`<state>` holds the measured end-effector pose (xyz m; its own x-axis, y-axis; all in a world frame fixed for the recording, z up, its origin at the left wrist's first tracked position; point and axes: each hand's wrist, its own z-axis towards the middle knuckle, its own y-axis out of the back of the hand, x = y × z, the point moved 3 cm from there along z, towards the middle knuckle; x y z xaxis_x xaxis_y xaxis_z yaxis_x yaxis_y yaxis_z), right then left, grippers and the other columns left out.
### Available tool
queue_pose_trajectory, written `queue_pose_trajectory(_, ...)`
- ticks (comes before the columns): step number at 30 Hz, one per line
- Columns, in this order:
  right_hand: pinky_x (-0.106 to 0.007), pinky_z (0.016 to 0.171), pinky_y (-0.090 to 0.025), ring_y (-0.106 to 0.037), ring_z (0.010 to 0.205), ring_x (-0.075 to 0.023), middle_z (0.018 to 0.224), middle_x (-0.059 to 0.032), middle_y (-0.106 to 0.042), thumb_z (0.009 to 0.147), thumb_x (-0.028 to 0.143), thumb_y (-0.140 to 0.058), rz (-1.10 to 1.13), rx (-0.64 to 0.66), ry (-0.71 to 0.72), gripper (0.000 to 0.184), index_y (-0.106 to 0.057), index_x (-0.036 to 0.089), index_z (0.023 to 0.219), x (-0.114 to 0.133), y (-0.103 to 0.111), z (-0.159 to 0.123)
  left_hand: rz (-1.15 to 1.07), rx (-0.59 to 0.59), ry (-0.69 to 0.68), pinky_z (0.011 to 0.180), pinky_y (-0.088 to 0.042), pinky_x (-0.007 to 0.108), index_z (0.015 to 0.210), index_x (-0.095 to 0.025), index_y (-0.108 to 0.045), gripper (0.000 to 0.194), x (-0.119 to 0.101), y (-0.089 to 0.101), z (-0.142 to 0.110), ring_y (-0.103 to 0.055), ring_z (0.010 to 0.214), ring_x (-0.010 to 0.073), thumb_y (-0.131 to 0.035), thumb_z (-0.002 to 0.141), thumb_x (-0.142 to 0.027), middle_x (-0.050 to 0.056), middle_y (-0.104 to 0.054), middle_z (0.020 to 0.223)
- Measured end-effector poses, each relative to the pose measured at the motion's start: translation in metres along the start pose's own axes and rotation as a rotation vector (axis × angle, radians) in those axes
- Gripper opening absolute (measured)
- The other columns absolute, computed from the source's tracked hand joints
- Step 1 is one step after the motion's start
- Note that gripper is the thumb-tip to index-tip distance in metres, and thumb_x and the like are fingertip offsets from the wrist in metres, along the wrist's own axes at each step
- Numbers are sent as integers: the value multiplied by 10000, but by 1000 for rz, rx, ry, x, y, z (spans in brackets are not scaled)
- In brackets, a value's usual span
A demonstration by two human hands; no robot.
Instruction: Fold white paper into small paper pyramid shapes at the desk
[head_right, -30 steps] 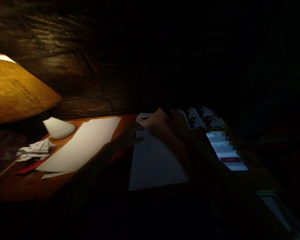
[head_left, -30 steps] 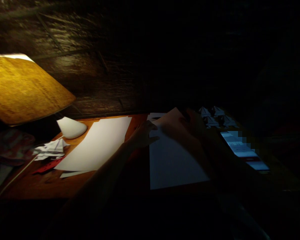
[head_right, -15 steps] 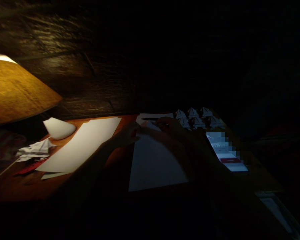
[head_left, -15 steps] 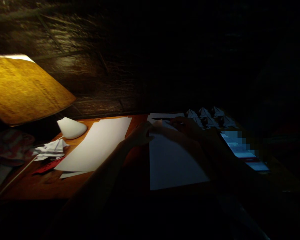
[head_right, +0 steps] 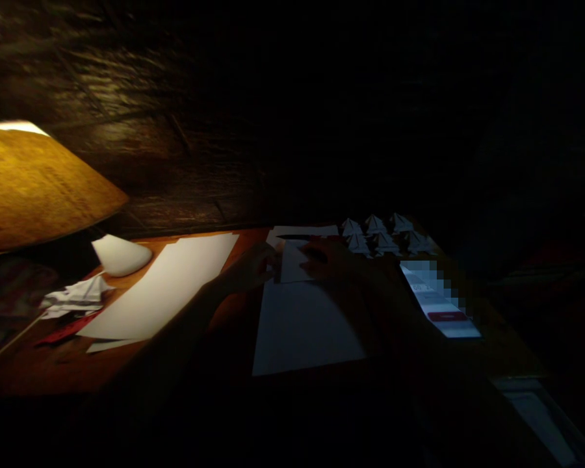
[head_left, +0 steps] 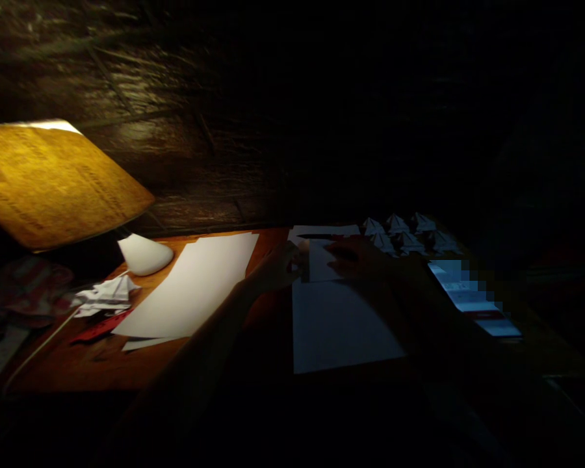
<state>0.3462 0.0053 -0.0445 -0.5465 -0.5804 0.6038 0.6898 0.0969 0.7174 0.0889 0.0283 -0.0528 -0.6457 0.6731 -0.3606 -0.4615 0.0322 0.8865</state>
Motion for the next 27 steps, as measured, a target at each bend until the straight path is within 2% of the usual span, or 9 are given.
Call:
queue_pose_trajectory(4,-392,939,-545,-707,1091,-259,1255,-114,-741,870,470,-707,9,47,52,484,-706,210,1279,8,3,-2,-5,-56,18,876,-480,404,946,-208,-566,198,1,-1,-2,-588,973,245,-669,781,-174,48,-610,997)
queue_pose_trajectory(9,-415,963,-546,-705,1142,-278,1322,-131,-716,900,485,-684,58,74,-1,528,-673,207,1349,2,2,-5,15,-71,72,917,-468,430,939,-207,-562,193,-3,-8,-8,-587,1031,259,-653,779,-148,58,-624,1048)
queue_pose_trajectory(14,-427,1028,-528,-676,1225,-283,1367,-131,-697,877,447,-727,46,67,3,537,-673,217,1358,-3,-1,-6,40,-129,16,929,-470,444,1030,-217,-556,197,-8,-7,-18,-584,1047,269,-617,844,-197,70,-626,1083)
queue_pose_trajectory(19,-465,1015,-553,-679,1221,-303,1380,-106,-696,890,415,-730,46,4,-56,536,-653,274,1401,1,-1,-15,-48,-81,-39,944,-506,444,1094,-225,-573,250,4,2,-16,-613,1066,270,-667,878,-307,76,-645,1105)
queue_pose_trajectory(21,-452,995,-571,-694,1192,-300,1380,-93,-698,887,410,-736,67,-1,-63,539,-653,293,1406,6,0,-18,-51,-45,-73,988,-495,454,1130,-231,-592,243,6,6,-15,-614,1099,268,-651,909,-312,82,-650,1142)
queue_pose_trajectory(22,-440,982,-581,-701,1177,-294,1386,-84,-695,895,425,-724,69,36,-64,538,-647,305,1414,8,-1,-18,-61,-28,-95,992,-496,452,1133,-232,-599,239,6,7,-14,-618,1105,266,-650,912,-306,85,-652,1153)
queue_pose_trajectory(24,-442,966,-592,-713,1150,-295,1377,-90,-699,915,445,-693,67,31,-63,551,-627,292,1440,11,0,-17,-80,-24,-114,962,-513,438,1135,-222,-603,235,4,10,-14,-631,1079,256,-634,907,-270,90,-657,1147)
queue_pose_trajectory(27,-508,1053,-546,-676,1229,-338,1386,-96,-694,869,466,-741,-4,27,-55,530,-692,282,1364,12,-3,-15,-81,-30,-104,975,-514,446,1113,-218,-625,224,0,11,-14,-627,1092,259,-655,911,-311,93,-658,1146)
